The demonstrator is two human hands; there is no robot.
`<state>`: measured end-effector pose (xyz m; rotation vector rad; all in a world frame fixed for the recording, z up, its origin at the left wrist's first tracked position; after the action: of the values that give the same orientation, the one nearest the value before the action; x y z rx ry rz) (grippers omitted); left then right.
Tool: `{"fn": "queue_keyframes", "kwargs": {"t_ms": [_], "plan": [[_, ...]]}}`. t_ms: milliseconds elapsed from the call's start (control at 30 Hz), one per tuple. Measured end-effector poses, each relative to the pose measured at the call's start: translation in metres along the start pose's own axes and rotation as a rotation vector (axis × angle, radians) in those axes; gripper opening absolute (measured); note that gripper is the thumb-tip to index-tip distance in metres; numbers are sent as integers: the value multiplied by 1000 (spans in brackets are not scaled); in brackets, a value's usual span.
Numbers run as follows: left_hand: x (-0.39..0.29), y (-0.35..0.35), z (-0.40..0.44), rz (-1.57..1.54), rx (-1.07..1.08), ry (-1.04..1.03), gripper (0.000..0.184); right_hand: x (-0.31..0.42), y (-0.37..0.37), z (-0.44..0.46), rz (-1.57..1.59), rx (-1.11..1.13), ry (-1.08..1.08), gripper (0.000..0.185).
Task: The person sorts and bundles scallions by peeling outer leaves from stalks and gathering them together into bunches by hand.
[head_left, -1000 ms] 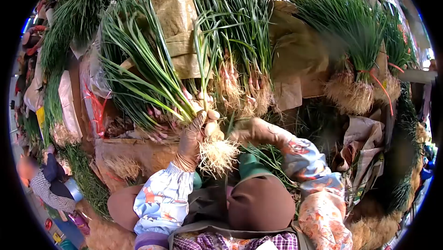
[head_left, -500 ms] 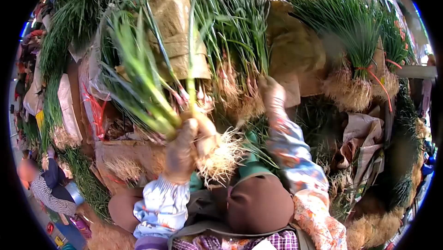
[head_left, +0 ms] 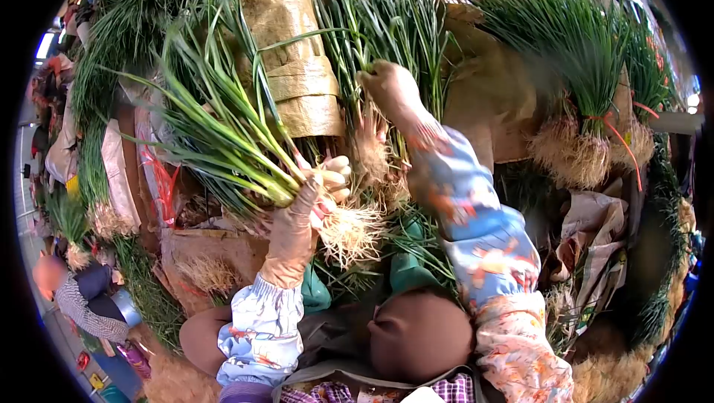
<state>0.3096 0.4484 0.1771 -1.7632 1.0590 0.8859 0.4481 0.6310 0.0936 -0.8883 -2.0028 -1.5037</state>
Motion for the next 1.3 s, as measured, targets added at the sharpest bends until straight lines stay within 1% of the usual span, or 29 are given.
{"fn": "queue_keyframes", "kwargs": {"t_ms": [33,67,100,133,167,200,267,300,333,400,467,500,533,600,633,667,733,767,800,833,867,900,933,1000,1067,1133,1200,1233,1300], "plan": [[4,5,0,150,37,19,38,8,7,-23,230,223,-188,24],[8,10,0,296,77,36,40,18,15,-57,407,325,-255,20],[18,9,-3,274,49,87,40,11,2,-79,497,317,-174,26],[28,9,-5,253,21,133,40,12,-5,-97,476,304,-152,29],[31,7,-6,232,12,136,47,13,-12,-115,456,291,-131,33],[32,4,-7,130,48,142,42,14,-16,-124,749,330,-332,34],[21,4,-5,78,167,63,37,16,-15,-114,1113,907,-370,34],[26,6,-4,-107,204,98,33,21,-18,-115,1299,979,-394,33],[24,4,-8,-155,182,92,32,26,-20,-116,1479,1059,-428,32],[30,5,-11,-267,128,122,29,19,-12,-115,775,679,-192,28],[32,8,-7,-275,109,91,30,6,-21,-114,382,251,146,24],[32,7,-4,-281,98,65,31,-1,-25,-114,165,-3,231,24],[28,4,-4,-225,89,43,28,-10,-28,-123,116,-237,394,25],[35,-1,-8,-142,1,70,25,-32,-33,-120,-64,-248,355,22],[46,4,-6,-16,38,-3,24,-42,-33,-118,-105,-235,306,22],[35,-2,-14,-68,-30,54,24,-50,-31,-110,-122,-199,228,21],[-3,-16,-22,-235,133,-8,24,-74,-19,-93,-131,-121,-5,21],[-9,-12,-22,-266,182,-14,25,-85,-10,-87,-141,-74,-102,21],[-9,-5,-19,-259,176,-30,25,-93,-2,-86,-182,5,-159,21],[-3,2,-16,-235,113,3,25,-98,5,-89,-234,112,-179,21],[3,6,-15,-217,54,44,25,-100,10,-94,-257,251,-161,22],[0,5,-17,-196,49,77,25,-94,18,-105,-219,386,-132,22],[22,13,-11,-306,113,97,26,-86,25,-116,-125,505,-115,23],[20,-1,-17,-500,161,224,26,-56,32,-129,215,664,-135,24],[21,-7,-17,-741,290,268,24,-21,25,-124,699,774,-115,26],[18,-11,-16,-900,361,251,18,9,3,-108,1310,923,-79,27],[17,-9,-20,-1066,314,275,15,16,-8,-107,1365,918,-48,27],[19,-8,-21,-1058,304,281,15,17,-11,-108,1407,897,-25,27],[23,-7,-21,-1153,255,291,13,17,-13,-111,1474,842,21,27]]}}
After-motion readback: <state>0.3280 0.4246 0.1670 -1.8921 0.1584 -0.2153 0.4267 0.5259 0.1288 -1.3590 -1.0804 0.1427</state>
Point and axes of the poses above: each hand's wrist, its own z-axis towards the middle knuckle, its own y-axis out of the back of the hand, x = y × z, the point moved 3 cm from there along z, towards the middle knuckle, and after that the axes turned 8 degrees about -y, right-handed, at the moved point
